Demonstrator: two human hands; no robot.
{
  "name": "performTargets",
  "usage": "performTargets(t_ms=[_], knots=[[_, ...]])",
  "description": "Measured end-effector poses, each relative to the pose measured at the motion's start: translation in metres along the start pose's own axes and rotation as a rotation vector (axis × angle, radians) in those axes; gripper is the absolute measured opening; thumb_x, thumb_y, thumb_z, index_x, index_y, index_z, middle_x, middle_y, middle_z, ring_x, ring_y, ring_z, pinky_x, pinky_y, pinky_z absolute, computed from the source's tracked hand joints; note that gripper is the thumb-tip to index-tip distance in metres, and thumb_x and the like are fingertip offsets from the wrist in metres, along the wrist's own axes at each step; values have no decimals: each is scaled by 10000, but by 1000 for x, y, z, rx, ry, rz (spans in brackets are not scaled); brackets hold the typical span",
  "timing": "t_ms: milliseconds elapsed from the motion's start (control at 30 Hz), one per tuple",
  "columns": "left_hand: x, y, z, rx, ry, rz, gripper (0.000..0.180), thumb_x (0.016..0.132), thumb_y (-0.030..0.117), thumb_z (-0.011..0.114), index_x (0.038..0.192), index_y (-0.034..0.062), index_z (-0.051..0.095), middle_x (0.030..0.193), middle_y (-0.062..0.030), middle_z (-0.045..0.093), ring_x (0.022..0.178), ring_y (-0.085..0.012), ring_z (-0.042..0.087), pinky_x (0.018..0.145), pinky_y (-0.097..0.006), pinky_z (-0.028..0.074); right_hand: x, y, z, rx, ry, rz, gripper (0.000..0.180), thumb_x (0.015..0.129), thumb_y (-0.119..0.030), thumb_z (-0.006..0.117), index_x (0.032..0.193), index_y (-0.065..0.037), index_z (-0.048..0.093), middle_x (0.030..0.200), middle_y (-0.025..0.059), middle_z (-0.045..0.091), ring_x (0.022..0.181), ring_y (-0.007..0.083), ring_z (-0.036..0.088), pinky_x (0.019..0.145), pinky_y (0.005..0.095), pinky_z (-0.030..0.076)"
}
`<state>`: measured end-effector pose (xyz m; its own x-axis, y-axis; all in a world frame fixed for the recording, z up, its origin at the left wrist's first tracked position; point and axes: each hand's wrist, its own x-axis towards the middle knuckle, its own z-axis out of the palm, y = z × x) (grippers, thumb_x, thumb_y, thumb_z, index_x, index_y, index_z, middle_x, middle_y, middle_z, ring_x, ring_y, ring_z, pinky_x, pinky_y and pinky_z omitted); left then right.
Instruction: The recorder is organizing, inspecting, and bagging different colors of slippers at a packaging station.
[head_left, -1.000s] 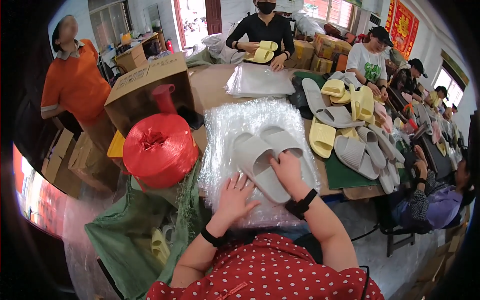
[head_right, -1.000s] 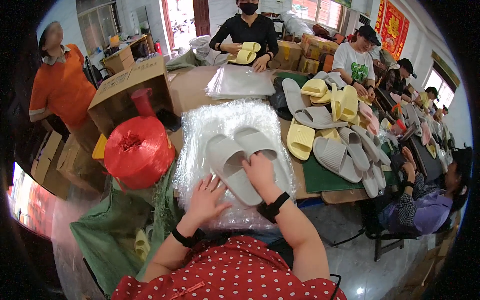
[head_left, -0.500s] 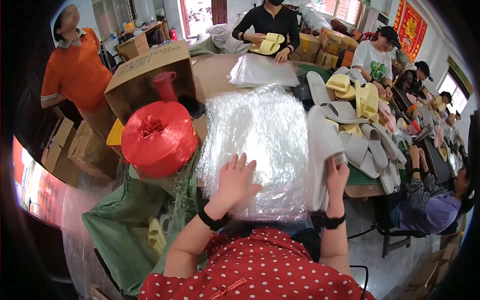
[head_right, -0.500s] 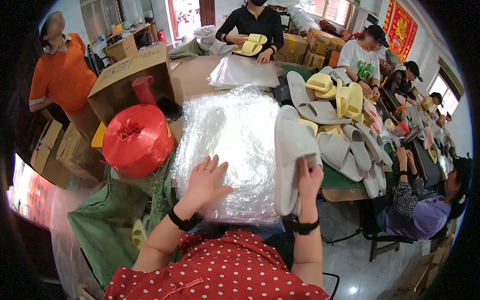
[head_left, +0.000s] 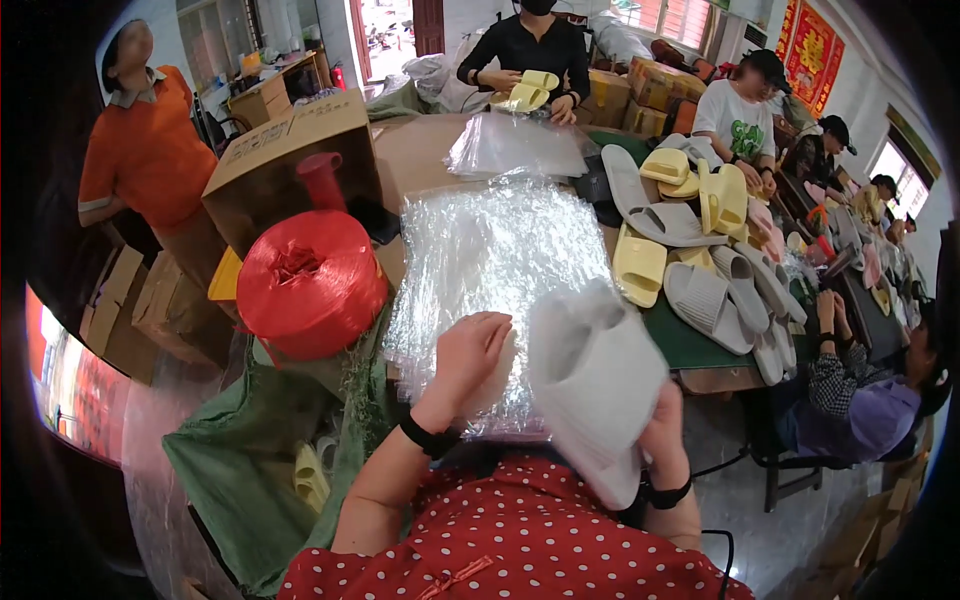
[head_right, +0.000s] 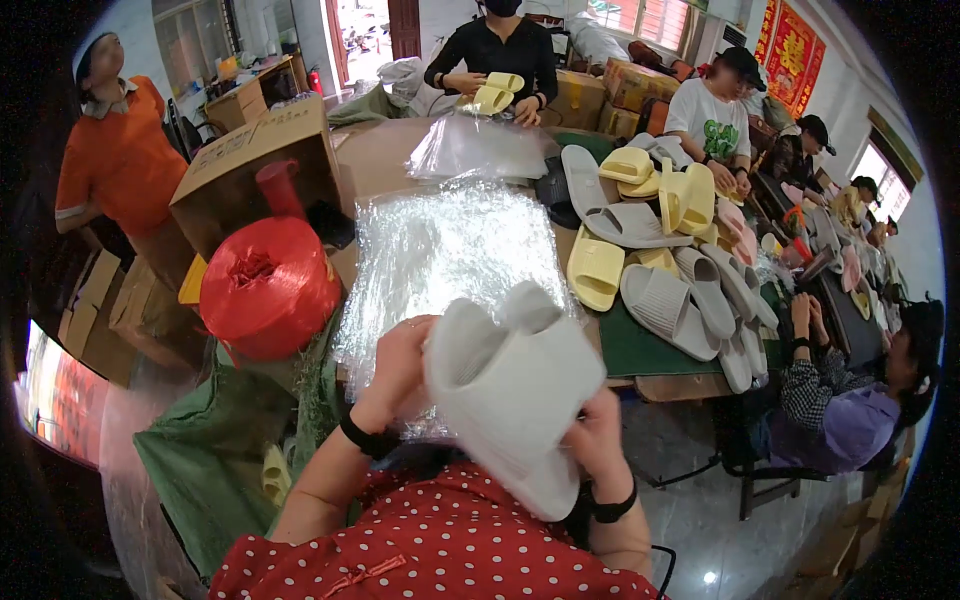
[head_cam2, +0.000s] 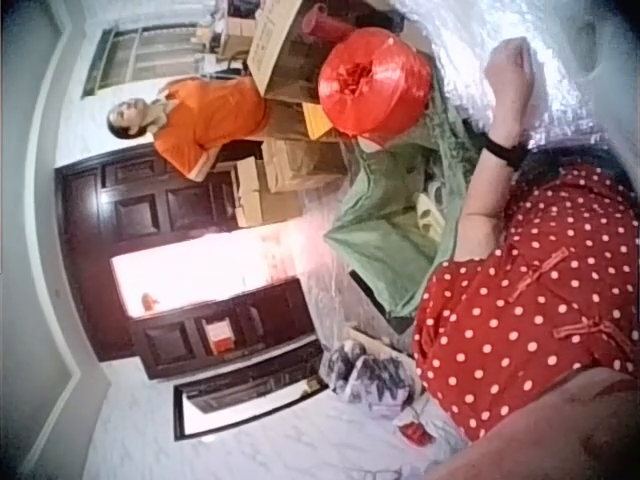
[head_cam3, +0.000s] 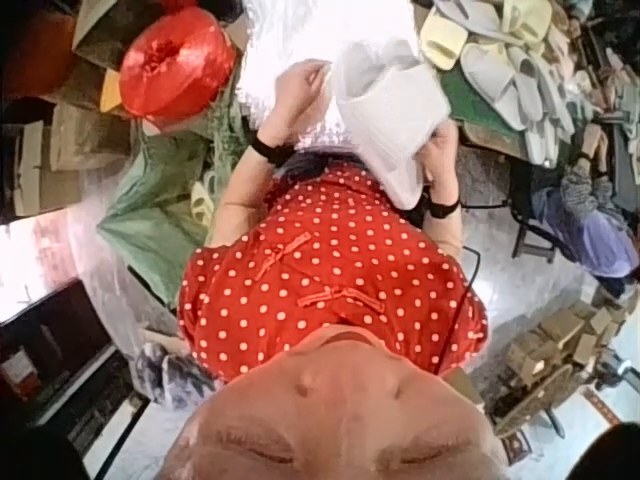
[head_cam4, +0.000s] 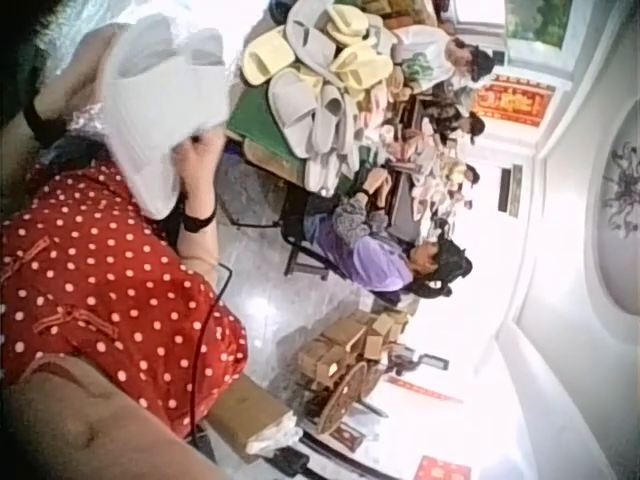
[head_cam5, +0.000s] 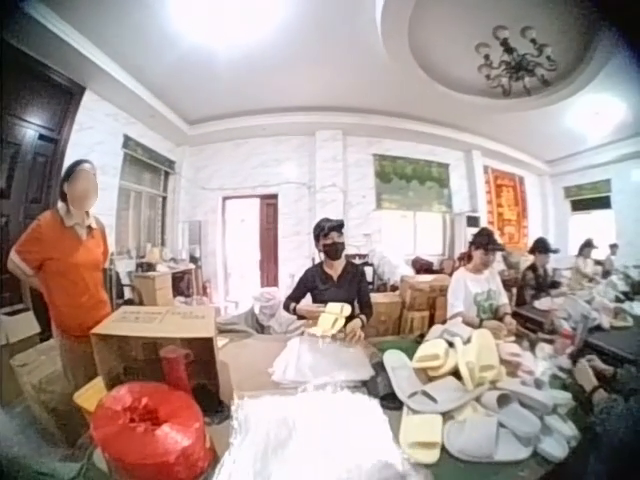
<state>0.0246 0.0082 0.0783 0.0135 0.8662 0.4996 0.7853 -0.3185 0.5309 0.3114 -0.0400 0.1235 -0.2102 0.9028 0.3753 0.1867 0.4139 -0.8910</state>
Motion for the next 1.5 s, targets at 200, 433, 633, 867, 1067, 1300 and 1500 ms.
performTargets(t_ms=[200,433,633,867,1067,1300,1500], knots=[[11,-10,-15,-482,-47,-366,268,942,239,636,1138,79,726,1151,-127,711,1034,-274,682,875,-346,529,6,-2,30,-221,-212,-109,237,850,-136,699,1045,0,701,946,210,688,822,393,661,716,418,519],[14,0,-33,-204,-67,203,282,963,208,593,1214,138,702,1335,-102,632,1261,-347,560,1070,-411,436,4,12,34,-595,-46,-22,235,863,-200,694,874,34,681,845,266,634,766,451,619,687,516,488],[3,31,-34,-182,-174,406,332,938,197,628,1263,165,683,1432,-60,570,1392,-337,444,1167,-512,307,18,14,58,-538,-68,-52,279,883,-211,676,826,61,659,854,283,628,761,459,617,690,528,488],[-2,35,-44,-322,-167,351,334,937,143,623,1266,127,675,1434,-55,570,1391,-330,450,1166,-518,303,52,21,77,-648,32,55,262,881,-183,657,798,63,622,838,281,611,808,459,606,718,527,473],[-6,36,-54,-193,-139,396,362,934,145,620,1292,159,662,1435,-40,571,1407,-319,435,1177,-511,278,60,31,93,-508,7,-112,177,865,-113,654,885,52,593,896,282,596,840,480,592,730,529,476],[-13,43,-47,-334,-355,528,397,917,164,631,1313,183,651,1485,0,523,1467,-303,343,1206,-509,232,86,50,94,-714,32,-565,137,886,-78,587,992,4,613,910,223,573,802,432,556,679,508,476],[-19,48,-46,-426,-391,528,382,917,149,620,1297,162,655,1461,-13,548,1435,-317,397,1197,-498,262,115,40,126,-653,74,29,271,955,-215,575,863,29,648,863,265,617,835,438,614,733,516,495]])
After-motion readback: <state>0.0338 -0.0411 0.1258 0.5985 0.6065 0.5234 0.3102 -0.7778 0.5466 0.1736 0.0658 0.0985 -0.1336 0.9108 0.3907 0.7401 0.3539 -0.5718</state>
